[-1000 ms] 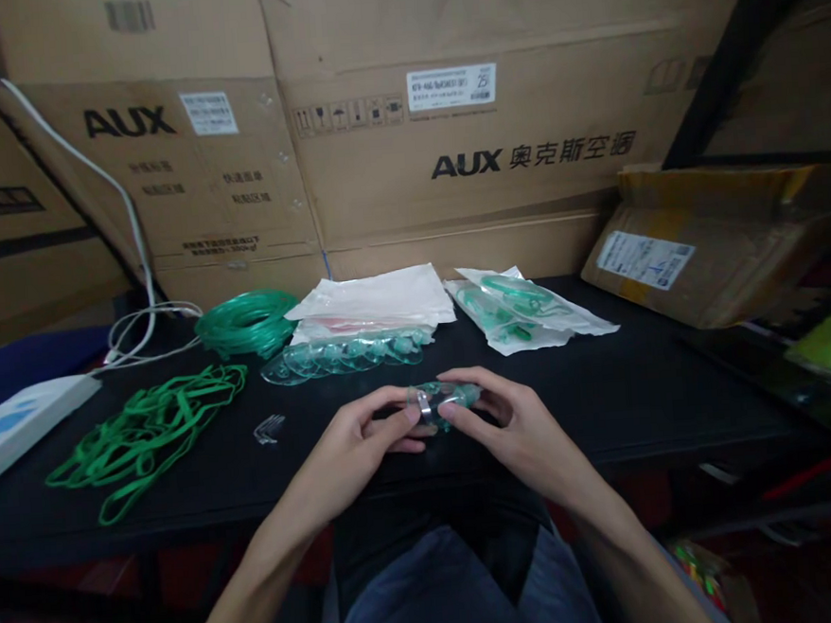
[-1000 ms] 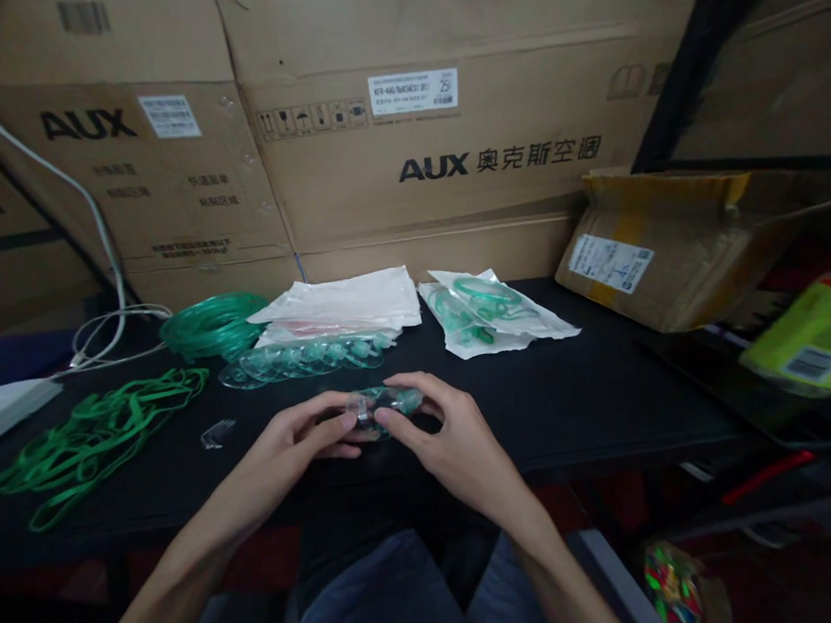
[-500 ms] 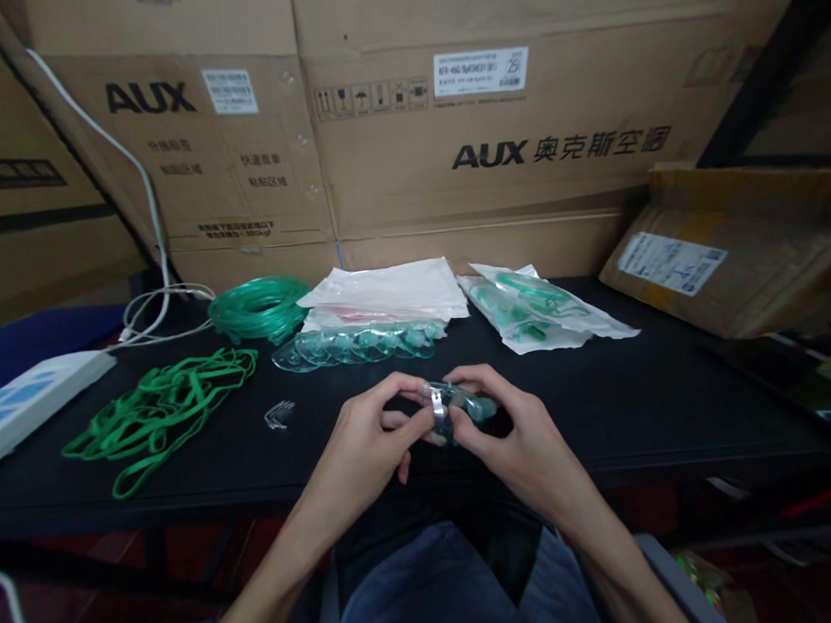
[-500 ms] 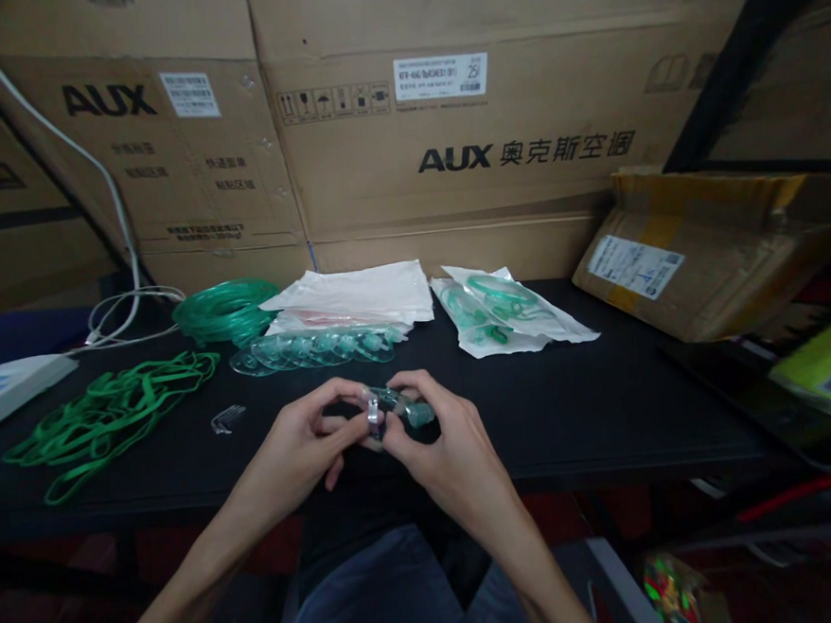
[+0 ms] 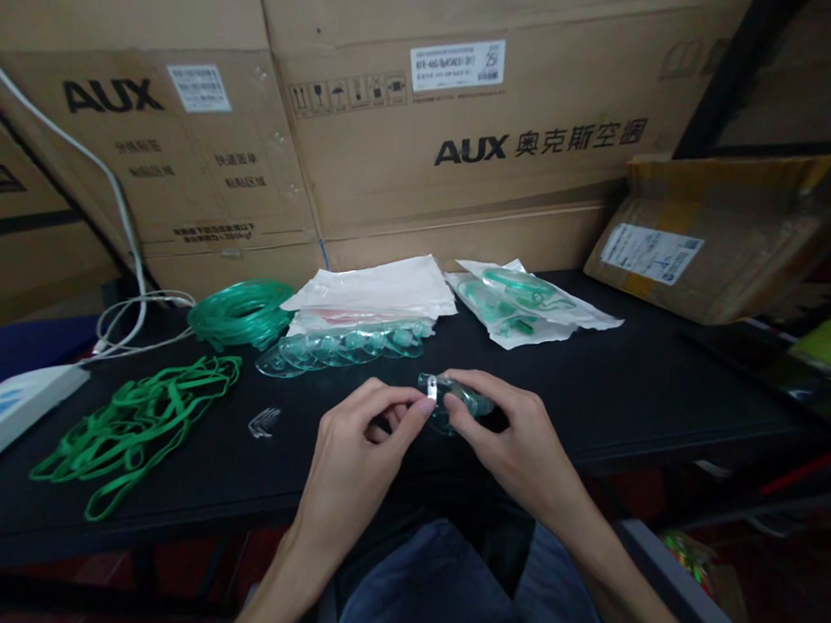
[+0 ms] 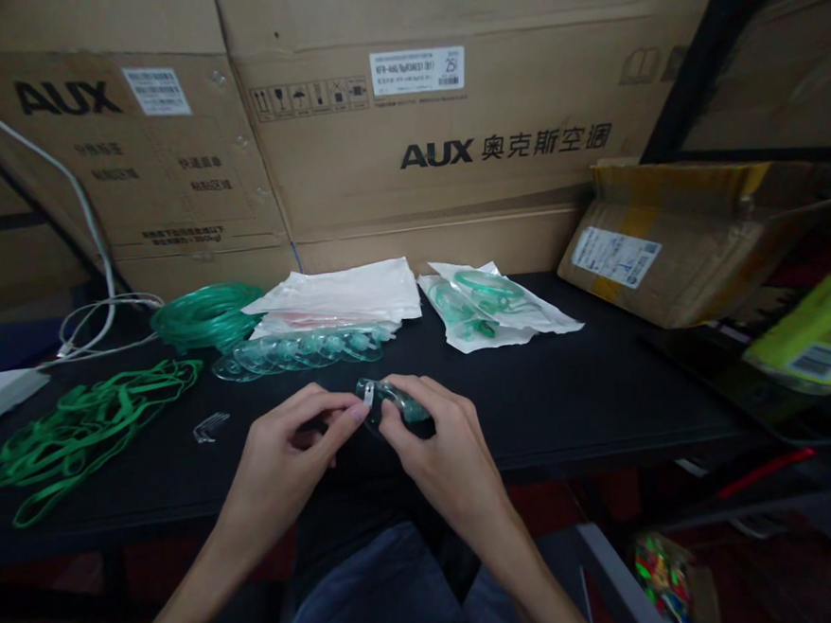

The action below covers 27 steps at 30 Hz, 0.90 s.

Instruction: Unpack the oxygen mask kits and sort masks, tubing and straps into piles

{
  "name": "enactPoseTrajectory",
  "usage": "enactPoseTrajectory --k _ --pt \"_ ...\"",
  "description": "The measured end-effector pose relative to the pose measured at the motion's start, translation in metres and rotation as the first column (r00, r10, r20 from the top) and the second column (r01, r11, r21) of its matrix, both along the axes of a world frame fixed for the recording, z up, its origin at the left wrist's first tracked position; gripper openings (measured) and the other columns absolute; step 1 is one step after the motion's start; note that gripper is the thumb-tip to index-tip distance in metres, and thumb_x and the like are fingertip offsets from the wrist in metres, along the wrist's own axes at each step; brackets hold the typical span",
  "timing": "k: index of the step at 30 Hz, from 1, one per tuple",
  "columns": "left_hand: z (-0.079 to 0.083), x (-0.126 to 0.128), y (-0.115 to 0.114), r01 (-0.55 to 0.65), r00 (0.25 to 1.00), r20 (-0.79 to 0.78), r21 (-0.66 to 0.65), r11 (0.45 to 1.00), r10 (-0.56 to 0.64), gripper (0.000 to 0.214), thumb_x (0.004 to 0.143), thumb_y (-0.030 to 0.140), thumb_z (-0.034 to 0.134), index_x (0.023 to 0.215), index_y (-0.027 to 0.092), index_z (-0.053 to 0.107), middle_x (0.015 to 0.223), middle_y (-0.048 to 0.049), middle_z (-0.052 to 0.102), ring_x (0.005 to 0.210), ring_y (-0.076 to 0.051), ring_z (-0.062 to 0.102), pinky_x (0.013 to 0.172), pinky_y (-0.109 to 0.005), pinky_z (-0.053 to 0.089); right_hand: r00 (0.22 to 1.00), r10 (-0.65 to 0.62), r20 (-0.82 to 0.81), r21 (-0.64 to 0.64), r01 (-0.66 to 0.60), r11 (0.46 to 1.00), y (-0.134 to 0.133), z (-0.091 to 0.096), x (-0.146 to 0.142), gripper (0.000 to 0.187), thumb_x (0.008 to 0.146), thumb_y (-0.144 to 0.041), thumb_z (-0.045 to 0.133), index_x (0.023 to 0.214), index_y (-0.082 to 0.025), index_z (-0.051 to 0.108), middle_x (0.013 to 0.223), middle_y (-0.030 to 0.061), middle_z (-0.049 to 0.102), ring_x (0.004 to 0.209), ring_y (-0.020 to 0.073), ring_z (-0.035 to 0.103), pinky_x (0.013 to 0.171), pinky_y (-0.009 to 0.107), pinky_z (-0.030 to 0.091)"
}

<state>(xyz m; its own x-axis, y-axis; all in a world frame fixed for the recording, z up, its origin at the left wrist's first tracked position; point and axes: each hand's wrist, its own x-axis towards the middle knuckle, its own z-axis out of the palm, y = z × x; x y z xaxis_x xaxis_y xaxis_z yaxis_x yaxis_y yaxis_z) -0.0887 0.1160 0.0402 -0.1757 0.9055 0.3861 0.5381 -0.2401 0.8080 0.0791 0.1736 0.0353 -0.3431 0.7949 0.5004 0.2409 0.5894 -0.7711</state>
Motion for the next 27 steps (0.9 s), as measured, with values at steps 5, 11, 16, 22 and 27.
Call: enactPoseTrajectory --k 5,11,16,22,27 --pt "0.0009 -0.0012 0.0005 0.040 0.999 0.001 0.028 0.999 -0.040 0.018 0.093 0.036 0.066 0.090 0.022 0.077 0.074 0.0015 0.059 0.062 -0.010 0.054 0.053 -0.018 0.043 0.999 0.033 0.020 0.055 -0.034 0.998 0.0002 -0.0005 0.0007 0.017 0.093 -0.019 0.063 0.105 -0.021 0.075 0.105 0.0039 0.076 0.098 0.0188 0.070 0.089 0.026 0.051" --pt "0.0005 -0.0014 0.0003 0.014 1.000 0.023 0.021 1.000 -0.014 0.018 0.092 0.035 0.067 0.088 0.021 0.077 0.071 0.0026 0.058 0.057 -0.009 0.051 0.053 -0.020 0.041 1.000 0.016 0.027 0.115 -0.019 0.993 -0.0017 -0.0002 0.0002 0.016 0.094 -0.019 0.064 0.106 -0.020 0.076 0.103 0.0050 0.077 0.095 0.0190 0.069 0.087 0.028 0.051" --pt "-0.0001 0.0001 -0.0019 0.033 0.999 0.024 0.031 0.999 -0.034 0.015 0.093 0.032 0.067 0.088 0.021 0.077 0.070 0.0038 0.057 0.054 -0.007 0.052 0.052 -0.018 0.041 0.999 0.034 0.001 0.149 -0.034 0.988 -0.0012 -0.0014 -0.0008 0.018 0.094 -0.015 0.063 0.106 -0.016 0.076 0.099 0.0067 0.077 0.089 0.0179 0.069 0.084 0.028 0.052" --pt "0.0007 0.0006 -0.0029 0.060 0.997 0.051 0.019 0.998 -0.061 0.015 0.092 0.031 0.067 0.088 0.020 0.076 0.071 0.0041 0.056 0.052 -0.006 0.053 0.050 -0.017 0.041 0.999 0.048 0.013 0.202 -0.050 0.978 0.0009 -0.0049 -0.0004 0.021 0.093 -0.012 0.060 0.106 -0.016 0.076 0.096 0.0064 0.077 0.085 0.0183 0.070 0.080 0.029 0.053" --pt "0.0016 0.0001 -0.0028 0.085 0.995 0.051 0.012 0.996 -0.085 0.015 0.093 0.032 0.067 0.090 0.021 0.076 0.073 0.0037 0.057 0.052 -0.006 0.054 0.049 -0.017 0.041 1.000 0.025 0.013 0.185 -0.027 0.982 -0.0008 -0.0051 0.0004 0.022 0.093 -0.013 0.059 0.106 -0.017 0.076 0.099 0.0069 0.078 0.092 0.0194 0.072 0.086 0.030 0.053"
